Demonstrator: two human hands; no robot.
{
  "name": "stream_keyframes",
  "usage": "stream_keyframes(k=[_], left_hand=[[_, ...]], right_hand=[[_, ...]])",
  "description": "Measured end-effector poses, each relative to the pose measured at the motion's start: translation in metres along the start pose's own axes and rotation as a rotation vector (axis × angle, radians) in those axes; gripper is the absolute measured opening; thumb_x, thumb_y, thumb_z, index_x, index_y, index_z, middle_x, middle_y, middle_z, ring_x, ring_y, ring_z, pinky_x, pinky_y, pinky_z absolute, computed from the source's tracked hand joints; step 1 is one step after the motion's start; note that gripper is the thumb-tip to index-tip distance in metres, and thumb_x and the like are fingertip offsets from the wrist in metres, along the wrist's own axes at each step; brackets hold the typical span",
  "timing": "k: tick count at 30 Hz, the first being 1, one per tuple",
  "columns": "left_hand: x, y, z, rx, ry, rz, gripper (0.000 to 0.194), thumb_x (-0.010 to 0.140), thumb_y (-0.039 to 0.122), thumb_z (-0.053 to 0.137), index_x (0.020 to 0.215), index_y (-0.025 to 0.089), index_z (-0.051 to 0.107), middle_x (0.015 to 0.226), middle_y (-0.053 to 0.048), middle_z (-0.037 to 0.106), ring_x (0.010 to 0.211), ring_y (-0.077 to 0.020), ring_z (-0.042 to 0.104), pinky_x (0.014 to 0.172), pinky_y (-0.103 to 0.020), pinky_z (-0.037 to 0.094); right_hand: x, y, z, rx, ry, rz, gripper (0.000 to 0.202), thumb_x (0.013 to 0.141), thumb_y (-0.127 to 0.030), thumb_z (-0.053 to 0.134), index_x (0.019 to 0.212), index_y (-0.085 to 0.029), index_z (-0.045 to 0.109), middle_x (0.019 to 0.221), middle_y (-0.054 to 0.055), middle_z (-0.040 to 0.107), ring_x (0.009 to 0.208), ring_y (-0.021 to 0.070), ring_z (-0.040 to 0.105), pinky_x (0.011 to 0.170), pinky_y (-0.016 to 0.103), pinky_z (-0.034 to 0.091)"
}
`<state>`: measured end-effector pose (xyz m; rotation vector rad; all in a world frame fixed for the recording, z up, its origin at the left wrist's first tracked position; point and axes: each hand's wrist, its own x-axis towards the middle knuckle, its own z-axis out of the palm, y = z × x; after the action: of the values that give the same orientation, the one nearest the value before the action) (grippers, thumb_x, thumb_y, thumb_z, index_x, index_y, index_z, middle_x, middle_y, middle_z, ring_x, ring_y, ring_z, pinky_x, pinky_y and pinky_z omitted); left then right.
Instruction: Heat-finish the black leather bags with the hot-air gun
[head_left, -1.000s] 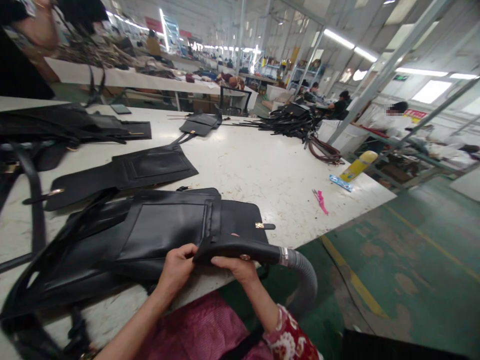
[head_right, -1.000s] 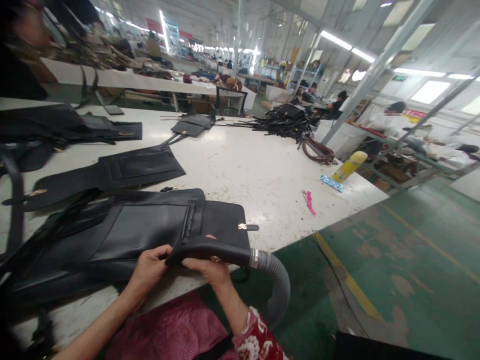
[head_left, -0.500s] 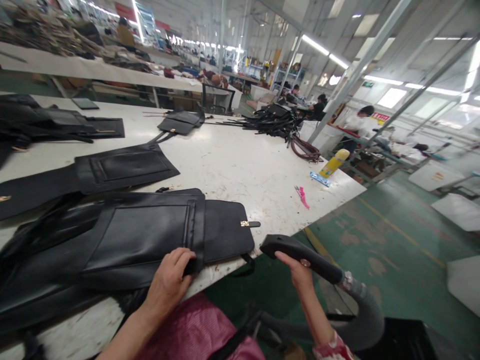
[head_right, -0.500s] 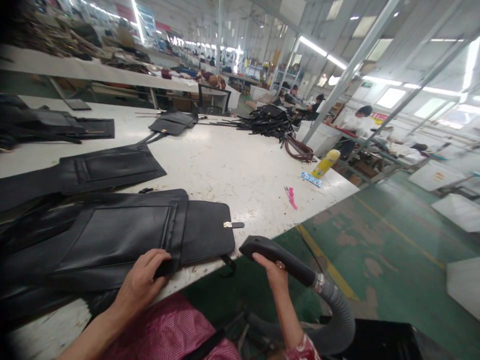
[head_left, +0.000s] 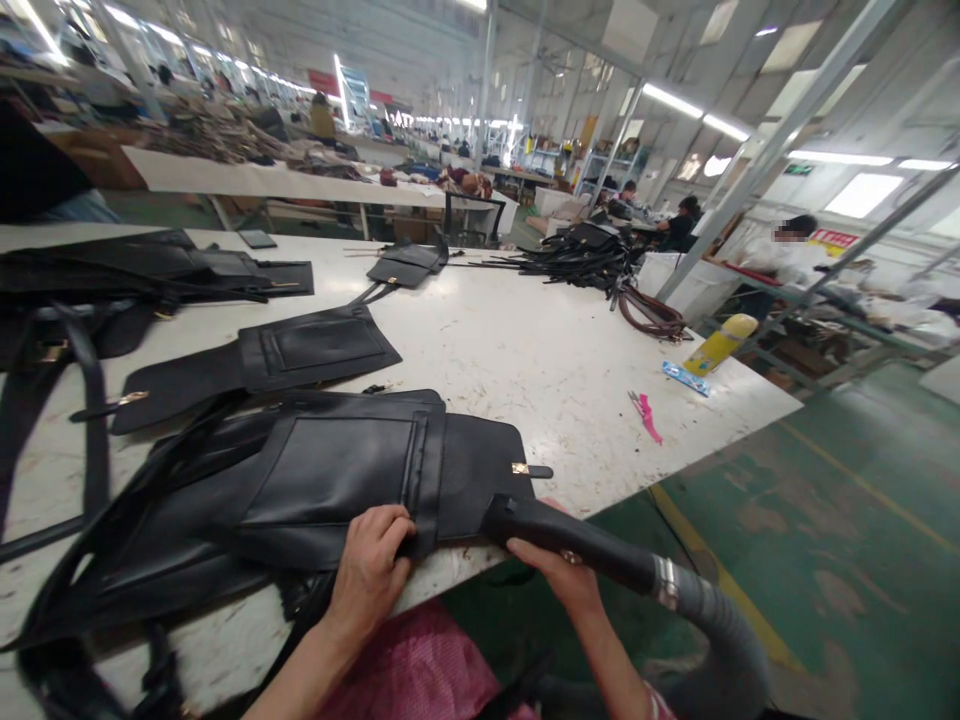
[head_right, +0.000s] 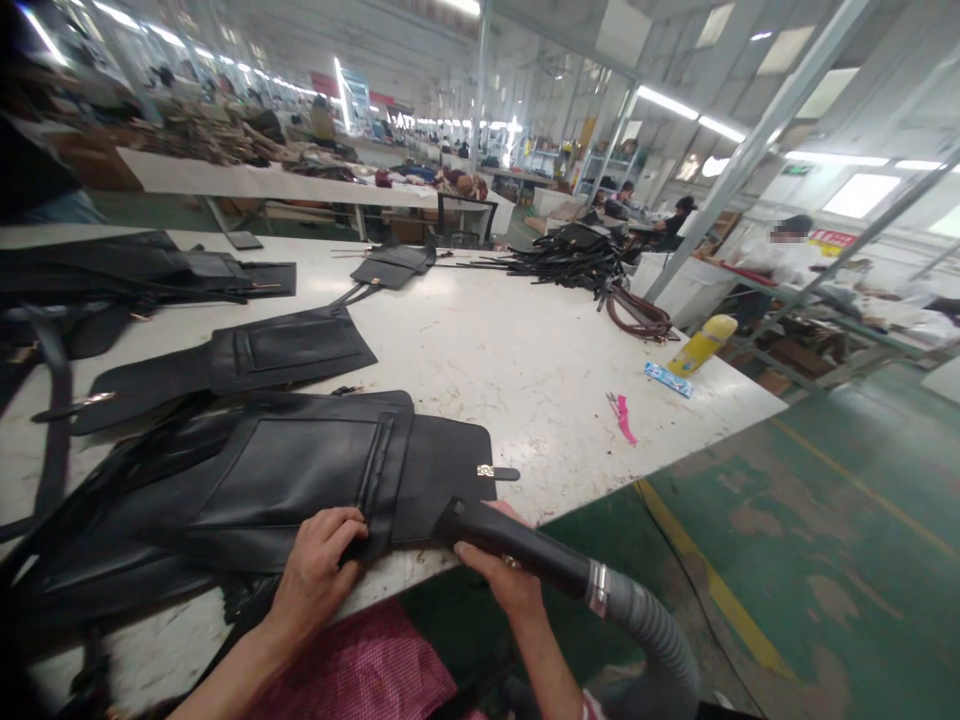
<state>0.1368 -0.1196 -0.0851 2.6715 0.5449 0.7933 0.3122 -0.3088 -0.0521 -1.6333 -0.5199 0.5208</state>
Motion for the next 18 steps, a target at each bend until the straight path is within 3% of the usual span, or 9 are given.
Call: stream_keyframes(k=[3, 9, 14, 18], left_hand=[[0.000, 0.002, -0.001, -0.052, 0.014, 0.009, 0.018, 0.066, 0.004, 0.049, 0.076, 0.018, 0.053, 0.084, -0.005, 0.060, 0.085, -0.0218, 0.053, 0.078, -0.036, 0.041], [-0.003, 0.000, 0.001, -0.108, 0.057, 0.016, 0.016, 0.072, 0.005, 0.046, 0.069, 0.020, 0.050, 0.072, -0.002, 0.056, 0.073, -0.0180, 0.050, 0.069, -0.031, 0.040], [-0.004, -0.002, -0.001, -0.101, 0.038, 0.015, 0.016, 0.079, 0.009, 0.046, 0.067, 0.020, 0.048, 0.069, -0.002, 0.054, 0.069, -0.0180, 0.050, 0.065, -0.031, 0.040], [-0.006, 0.003, -0.004, -0.082, 0.000, 0.049, 0.015, 0.078, 0.009, 0.045, 0.067, 0.019, 0.049, 0.073, -0.005, 0.058, 0.075, -0.0200, 0.054, 0.071, -0.037, 0.044]], right_hand=[[-0.011, -0.016, 0.015, 0.048, -0.195, -0.082, 0.036, 0.061, -0.028, 0.080, 0.095, -0.024, 0.070, 0.095, 0.000, 0.070, 0.091, 0.0223, 0.062, 0.087, 0.032, 0.048], [-0.015, -0.005, 0.059, 0.179, -0.330, -0.055, 0.038, 0.055, -0.027, 0.083, 0.090, -0.022, 0.070, 0.087, -0.001, 0.068, 0.083, 0.0203, 0.062, 0.080, 0.029, 0.049], [-0.012, -0.013, 0.069, 0.140, -0.297, -0.046, 0.034, 0.055, -0.026, 0.082, 0.087, -0.024, 0.069, 0.084, -0.003, 0.067, 0.081, 0.0200, 0.060, 0.080, 0.030, 0.049], [0.026, -0.020, 0.065, 0.036, -0.056, -0.020, 0.026, 0.061, -0.033, 0.078, 0.083, -0.024, 0.068, 0.086, -0.001, 0.070, 0.088, 0.0225, 0.062, 0.088, 0.034, 0.047]])
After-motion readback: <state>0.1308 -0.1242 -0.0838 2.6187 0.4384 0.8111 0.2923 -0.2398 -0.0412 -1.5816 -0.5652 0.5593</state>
